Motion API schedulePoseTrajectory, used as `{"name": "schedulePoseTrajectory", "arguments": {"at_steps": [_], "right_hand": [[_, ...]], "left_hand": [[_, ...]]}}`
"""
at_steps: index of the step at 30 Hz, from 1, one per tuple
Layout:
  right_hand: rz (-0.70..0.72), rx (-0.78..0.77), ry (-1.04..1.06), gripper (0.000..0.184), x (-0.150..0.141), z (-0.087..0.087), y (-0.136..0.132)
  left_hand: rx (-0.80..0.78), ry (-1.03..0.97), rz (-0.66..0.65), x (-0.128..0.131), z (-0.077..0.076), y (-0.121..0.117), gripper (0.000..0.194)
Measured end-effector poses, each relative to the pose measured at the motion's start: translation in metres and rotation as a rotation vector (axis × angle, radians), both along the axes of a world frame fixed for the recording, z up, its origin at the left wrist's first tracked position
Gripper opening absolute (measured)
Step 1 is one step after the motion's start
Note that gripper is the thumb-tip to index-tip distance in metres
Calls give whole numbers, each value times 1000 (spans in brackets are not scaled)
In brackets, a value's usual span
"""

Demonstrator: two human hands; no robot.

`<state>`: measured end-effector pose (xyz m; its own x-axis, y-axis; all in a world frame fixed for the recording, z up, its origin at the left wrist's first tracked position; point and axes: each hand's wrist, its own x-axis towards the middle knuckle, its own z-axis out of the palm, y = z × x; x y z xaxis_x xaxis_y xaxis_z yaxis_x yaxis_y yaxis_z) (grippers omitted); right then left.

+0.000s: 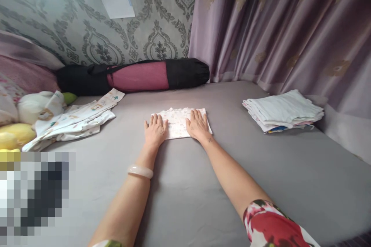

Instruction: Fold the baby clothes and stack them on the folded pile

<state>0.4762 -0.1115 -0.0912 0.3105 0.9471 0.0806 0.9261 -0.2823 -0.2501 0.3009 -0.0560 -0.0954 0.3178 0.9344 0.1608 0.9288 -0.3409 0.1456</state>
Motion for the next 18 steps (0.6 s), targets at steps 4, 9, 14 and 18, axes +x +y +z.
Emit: {"name": "schedulePoseTrajectory", "arguments": {"at_steps": [4,9,14,18], "right_hand": [[1,-12,13,63,0,1,1],[-68,17,-13,63,9,4,0],[-134,-55,-16,65,23,3,-1],[-130,-76,-6,65,26,1,0]], "left_hand": [[6,-21,3,0,3,-2,58],[44,-68,47,-3,5,0,59],[-60,-70,71,-9,4,4,61],[-115,-60,74,-10,4,4,62]]}}
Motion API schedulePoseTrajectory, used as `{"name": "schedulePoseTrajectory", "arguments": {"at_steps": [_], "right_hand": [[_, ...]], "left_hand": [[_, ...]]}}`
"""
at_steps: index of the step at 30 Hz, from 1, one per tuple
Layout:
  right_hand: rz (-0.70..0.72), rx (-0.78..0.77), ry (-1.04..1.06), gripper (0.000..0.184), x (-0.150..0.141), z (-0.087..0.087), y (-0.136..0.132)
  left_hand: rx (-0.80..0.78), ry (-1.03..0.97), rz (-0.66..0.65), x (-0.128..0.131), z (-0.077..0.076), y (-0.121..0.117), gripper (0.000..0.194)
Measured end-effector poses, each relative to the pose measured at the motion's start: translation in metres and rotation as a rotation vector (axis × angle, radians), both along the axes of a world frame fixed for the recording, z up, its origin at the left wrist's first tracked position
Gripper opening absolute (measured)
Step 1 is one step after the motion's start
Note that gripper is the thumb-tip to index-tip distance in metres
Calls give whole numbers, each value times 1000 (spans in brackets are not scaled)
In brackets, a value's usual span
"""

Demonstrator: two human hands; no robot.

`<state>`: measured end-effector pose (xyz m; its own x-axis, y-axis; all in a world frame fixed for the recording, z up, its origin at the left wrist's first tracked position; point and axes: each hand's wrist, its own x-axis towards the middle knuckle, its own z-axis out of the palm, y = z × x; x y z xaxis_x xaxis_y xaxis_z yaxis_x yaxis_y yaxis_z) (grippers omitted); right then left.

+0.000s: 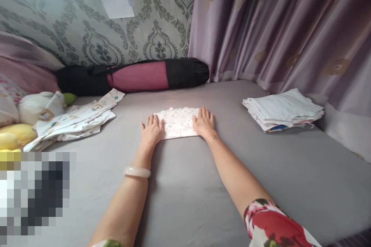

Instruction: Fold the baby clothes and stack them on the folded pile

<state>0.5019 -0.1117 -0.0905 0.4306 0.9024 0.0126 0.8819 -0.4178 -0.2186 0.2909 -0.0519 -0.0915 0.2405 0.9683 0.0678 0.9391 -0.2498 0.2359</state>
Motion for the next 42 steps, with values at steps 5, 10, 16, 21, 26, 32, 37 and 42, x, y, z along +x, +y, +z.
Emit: {"name": "schedulePoseTrajectory", "arguments": {"at_steps": [5,10,16,21,26,32,37,42], "right_hand": [[-42,12,18,65,3,4,-1],[-101,5,42,66,11,5,-3],[-122,-21,74,66,12,3,-3],[-127,-50,72,67,11,6,-4],[-103,-24,25,66,8,11,-3],[43,81,-25,65,-2,10,2],[41,30,26,67,-3,2,1],[42,35,18,67,-2,0,0]], "left_hand": [[14,-62,29,-3,2,2,61],[53,-81,62,-12,2,8,62],[-24,-51,-9,-14,-2,8,62],[-47,-32,-8,-15,-2,10,64],[-12,-25,3,-12,0,10,63],[180,-9,-65,3,2,1,61],[133,50,-145,10,-3,-4,59],[128,68,-156,9,-5,-3,57]]}}
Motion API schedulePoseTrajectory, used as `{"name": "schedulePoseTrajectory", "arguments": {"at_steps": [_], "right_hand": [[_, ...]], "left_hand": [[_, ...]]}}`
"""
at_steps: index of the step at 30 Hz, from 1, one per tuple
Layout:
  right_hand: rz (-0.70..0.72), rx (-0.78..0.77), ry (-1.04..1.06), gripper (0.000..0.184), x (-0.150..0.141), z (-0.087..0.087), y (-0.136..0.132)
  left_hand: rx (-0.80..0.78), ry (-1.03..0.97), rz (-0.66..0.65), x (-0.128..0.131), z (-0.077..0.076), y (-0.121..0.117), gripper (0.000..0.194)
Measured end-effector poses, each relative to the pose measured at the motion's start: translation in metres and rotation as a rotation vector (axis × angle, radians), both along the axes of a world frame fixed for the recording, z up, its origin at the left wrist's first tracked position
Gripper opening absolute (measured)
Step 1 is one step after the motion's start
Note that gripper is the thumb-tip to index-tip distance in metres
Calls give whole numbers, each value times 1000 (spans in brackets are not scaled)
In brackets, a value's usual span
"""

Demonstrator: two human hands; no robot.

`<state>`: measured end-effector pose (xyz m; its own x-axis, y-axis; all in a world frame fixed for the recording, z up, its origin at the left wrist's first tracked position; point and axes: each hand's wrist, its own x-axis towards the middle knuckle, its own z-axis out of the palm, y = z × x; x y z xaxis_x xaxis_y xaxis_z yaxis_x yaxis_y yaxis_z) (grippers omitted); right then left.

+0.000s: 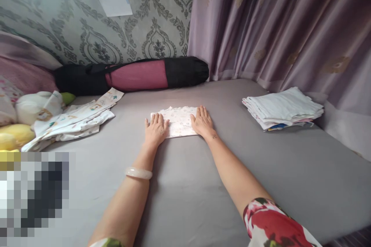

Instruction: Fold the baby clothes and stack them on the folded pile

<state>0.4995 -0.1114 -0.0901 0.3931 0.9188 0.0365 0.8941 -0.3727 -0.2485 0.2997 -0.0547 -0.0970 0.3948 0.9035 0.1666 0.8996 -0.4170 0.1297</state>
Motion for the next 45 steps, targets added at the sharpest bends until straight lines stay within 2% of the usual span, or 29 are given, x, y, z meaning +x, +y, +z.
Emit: {"name": "schedulePoseTrajectory", "arguments": {"at_steps": [9,15,19,24,36,41,45], "right_hand": [[-1,34,-18,65,-2,2,1],[96,114,-24,62,-20,5,3],[148,84,13,62,-31,3,2],[144,71,23,60,-32,-1,1],[144,76,30,60,-33,0,3],[245,105,38,58,-41,6,1],[319,76,30,57,-45,8,-1]], "left_hand": [[37,-5,-7,0,1,-1,57],[173,-50,-63,12,3,-8,59],[103,-13,-128,23,0,-15,59],[9,32,-125,26,-2,-17,58],[39,-31,-125,26,-2,-17,56],[68,-61,-211,32,3,-22,51],[-4,-52,-276,36,4,-25,50]]}}
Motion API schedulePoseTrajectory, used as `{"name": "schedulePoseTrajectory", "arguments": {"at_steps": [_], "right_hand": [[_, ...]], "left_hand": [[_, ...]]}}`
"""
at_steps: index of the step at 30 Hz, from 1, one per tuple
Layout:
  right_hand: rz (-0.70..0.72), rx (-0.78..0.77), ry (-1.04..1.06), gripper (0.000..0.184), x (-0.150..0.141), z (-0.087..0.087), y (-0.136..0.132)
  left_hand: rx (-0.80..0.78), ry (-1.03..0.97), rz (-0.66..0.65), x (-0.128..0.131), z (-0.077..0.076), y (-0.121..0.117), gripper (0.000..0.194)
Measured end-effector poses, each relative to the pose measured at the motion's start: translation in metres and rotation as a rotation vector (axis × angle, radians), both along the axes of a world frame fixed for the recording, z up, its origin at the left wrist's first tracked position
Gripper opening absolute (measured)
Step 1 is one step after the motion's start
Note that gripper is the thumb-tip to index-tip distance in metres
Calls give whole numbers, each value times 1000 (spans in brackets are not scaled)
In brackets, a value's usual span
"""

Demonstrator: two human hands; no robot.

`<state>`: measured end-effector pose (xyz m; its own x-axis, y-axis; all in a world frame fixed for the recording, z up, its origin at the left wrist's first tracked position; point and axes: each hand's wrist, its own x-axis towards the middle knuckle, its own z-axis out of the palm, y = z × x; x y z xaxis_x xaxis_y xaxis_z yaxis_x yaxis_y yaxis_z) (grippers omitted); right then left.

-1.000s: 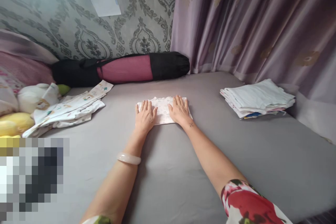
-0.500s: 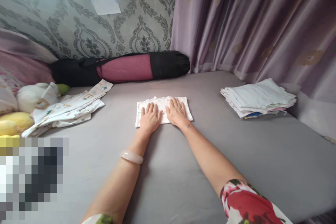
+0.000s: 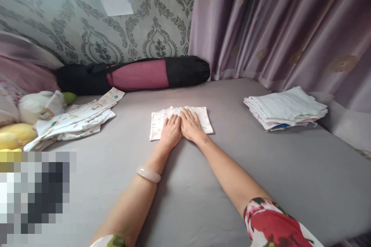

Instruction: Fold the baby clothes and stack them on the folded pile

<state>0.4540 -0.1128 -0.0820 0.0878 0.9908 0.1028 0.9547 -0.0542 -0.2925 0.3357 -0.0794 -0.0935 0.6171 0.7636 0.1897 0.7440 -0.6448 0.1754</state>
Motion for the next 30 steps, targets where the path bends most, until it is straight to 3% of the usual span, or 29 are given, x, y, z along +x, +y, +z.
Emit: {"name": "schedulePoseTrajectory", "arguments": {"at_steps": [6,11,20,30], "right_hand": [[3,-18,-24,56,1,-5,1],[-9,-1,-24,57,1,-7,1],[-26,-48,-17,58,-21,9,14],[-50,-27,-15,61,-39,-7,23]], "left_hand": [[-12,-49,-32,1,-4,1,46],[35,-209,6,-6,-2,5,41],[61,-498,412,-47,5,11,47],[-29,-595,642,-60,-4,27,44]]}}
